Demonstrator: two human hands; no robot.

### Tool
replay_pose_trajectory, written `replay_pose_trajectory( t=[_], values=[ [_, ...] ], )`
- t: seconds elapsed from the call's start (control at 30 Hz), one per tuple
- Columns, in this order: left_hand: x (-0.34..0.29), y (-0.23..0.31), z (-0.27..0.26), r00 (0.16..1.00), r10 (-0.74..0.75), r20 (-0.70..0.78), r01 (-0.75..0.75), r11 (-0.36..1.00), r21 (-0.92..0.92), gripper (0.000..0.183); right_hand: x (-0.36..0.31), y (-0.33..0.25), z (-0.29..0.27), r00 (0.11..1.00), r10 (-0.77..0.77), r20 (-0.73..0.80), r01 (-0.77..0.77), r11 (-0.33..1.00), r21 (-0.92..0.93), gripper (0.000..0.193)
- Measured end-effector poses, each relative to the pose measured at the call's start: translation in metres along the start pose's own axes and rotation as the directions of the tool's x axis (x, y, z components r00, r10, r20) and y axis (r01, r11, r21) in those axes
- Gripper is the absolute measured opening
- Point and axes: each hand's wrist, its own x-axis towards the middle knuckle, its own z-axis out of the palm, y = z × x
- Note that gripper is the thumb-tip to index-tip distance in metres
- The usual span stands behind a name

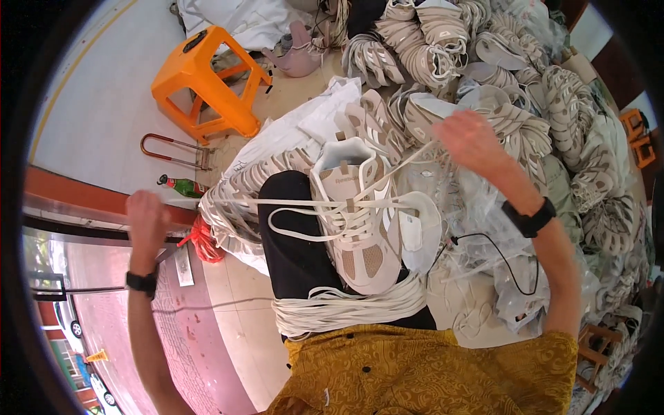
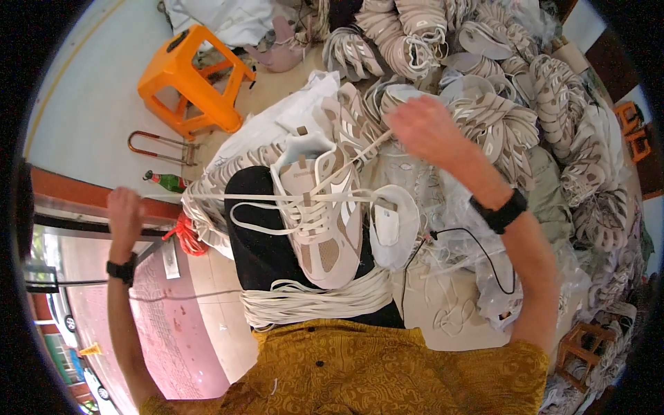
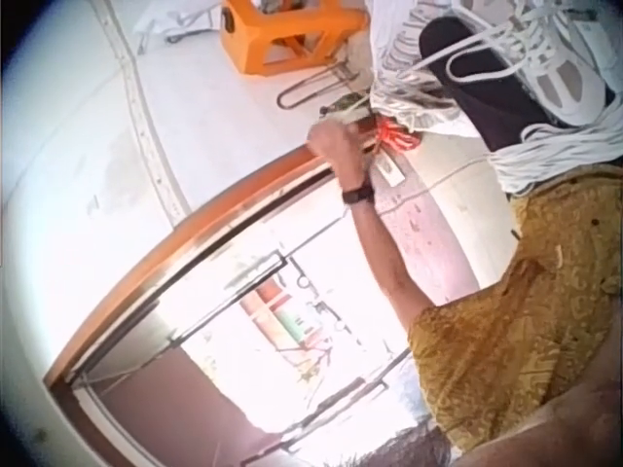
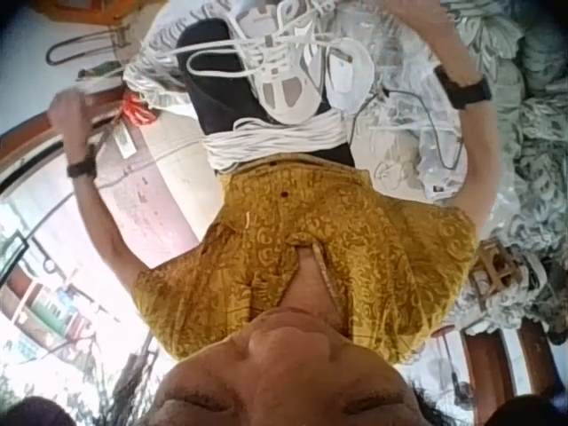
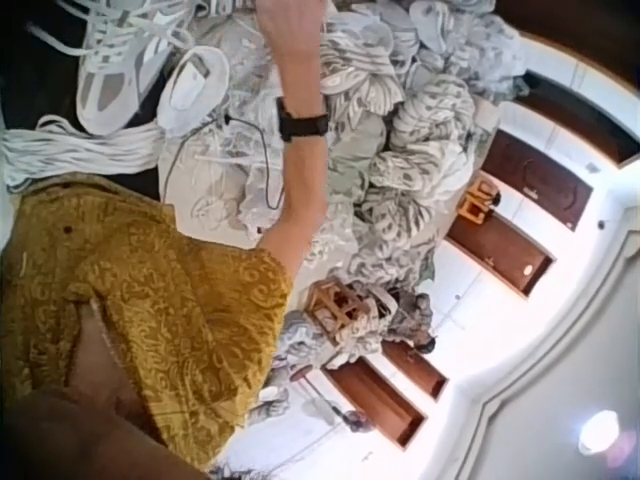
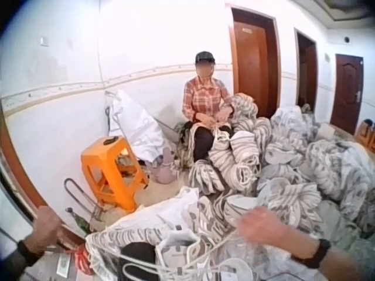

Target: The recorder is lacing a shoe while sitting on the floor surrounded by shoe components.

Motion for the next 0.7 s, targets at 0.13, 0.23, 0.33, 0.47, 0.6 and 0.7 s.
replay_pose_trajectory(
  t=[0.13,0.23,0.33,0.47,0.6,0.7],
  values=[
    [-0.069,-0.063,-0.004,0.98,-0.194,0.045,0.19,0.978,0.084,0.012,-0.023,0.041,-0.025,0.998,0.05,0.04,-0.046,0.995,-0.087,0.013],
    [-0.106,-0.084,-0.007,0.878,-0.423,0.223,0.395,0.904,0.163,0.009,-0.037,0.056,-0.03,0.99,0.104,0.096,-0.098,0.993,-0.064,0.015],
    [-0.126,-0.089,0.005,0.858,-0.464,0.223,0.423,0.882,0.208,0.007,-0.043,0.063,-0.034,0.969,0.112,0.222,-0.098,0.993,-0.071,0.014],
    [-0.15,-0.116,0.004,0.834,-0.51,0.21,0.457,0.852,0.256,0.004,-0.07,0.1,-0.048,0.968,0.129,0.214,-0.109,0.989,-0.103,0.017],
    [-0.175,-0.137,0.002,0.754,-0.605,0.256,0.512,0.785,0.347,0.001,-0.083,0.127,-0.081,0.959,0.221,0.179,-0.171,0.951,-0.258,0.012],
    [-0.191,-0.142,-0.001,0.735,-0.615,0.288,0.531,0.785,0.32,0.002,-0.091,0.134,-0.103,0.94,0.29,0.177,-0.228,0.924,-0.306,0.012]
  ],
)
